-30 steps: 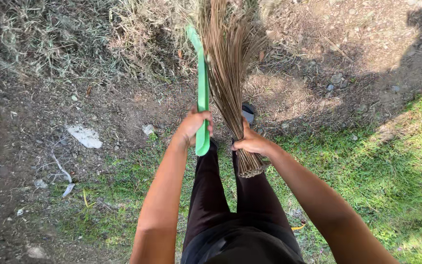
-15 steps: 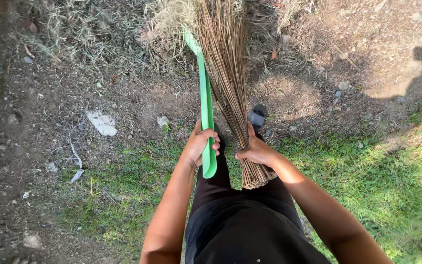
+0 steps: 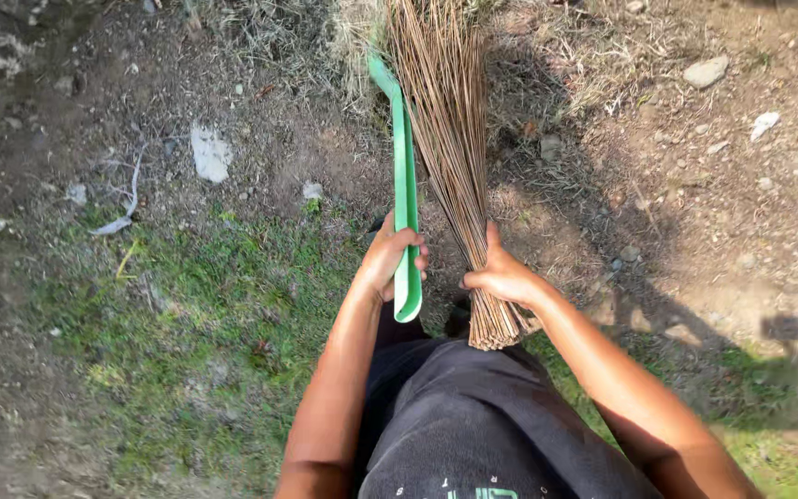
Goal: The person sweeps dried leaves and grass from the ground using a stick broom and a dustpan, then carries the debris to a bin and deposits it inside.
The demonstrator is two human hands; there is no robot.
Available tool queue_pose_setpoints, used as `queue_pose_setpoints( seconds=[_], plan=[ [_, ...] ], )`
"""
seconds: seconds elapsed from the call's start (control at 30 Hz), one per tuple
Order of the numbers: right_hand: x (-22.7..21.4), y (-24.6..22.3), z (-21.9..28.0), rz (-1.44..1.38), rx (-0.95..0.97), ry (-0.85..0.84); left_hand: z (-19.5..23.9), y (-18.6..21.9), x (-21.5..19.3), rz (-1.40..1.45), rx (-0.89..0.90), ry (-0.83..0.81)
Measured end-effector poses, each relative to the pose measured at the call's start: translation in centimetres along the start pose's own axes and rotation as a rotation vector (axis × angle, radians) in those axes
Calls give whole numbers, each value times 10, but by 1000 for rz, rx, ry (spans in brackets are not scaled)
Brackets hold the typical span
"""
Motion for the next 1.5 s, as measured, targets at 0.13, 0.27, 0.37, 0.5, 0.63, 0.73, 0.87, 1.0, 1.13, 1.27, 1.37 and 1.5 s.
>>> queue_pose_setpoints(
  seconds=[0.13, 0.27, 0.37, 0.5, 0.63, 0.73, 0.87, 1.0, 1.13, 1.27, 1.37, 1.5],
  plan=[
    [-23, 33, 30, 261, -190, -7, 42, -52, 13, 104, 138, -2],
    [-25, 44, 75, 219, -157, -49, 89, -90, 17, 102, 229, 17],
    [-16, 51, 113, 245, -193, -74, 126, -109, 12, 132, 295, 90],
    [-6, 39, 144, 339, -315, -89, 176, -119, 5, 198, 312, 114],
    [14, 25, 175, 326, -315, -157, 219, -125, -11, 240, 390, 190],
    [35, 17, 196, 339, -429, -189, 252, -135, -32, 292, 437, 219],
    [71, 8, 229, 336, -590, -265, 301, -154, -65, 419, 555, 210],
    [121, 6, 272, 537, -568, -260, 358, -185, -107, 493, 616, 289],
    [183, 22, 313, 575, -669, -348, 418, -230, -152, 512, 684, 392],
    [251, 55, 331, 619, -802, -466, 461, -284, -196, 603, 734, 467],
    [302, 85, 348, 605, -915, -607, 491, -328, -234, 668, 771, 537],
    [367, 106, 376, 686, -840, -747, 526, -388, -274, 839, 766, 665]
  ],
)
Point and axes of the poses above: each hand's wrist, its own z-axis away from the middle knuckle, its own x-axis out of the palm, y = z × x, the point moved 2 cm from there along -z, towards the middle knuckle, and after that the axes turned 12 degrees about y, right-handed, at the moved point
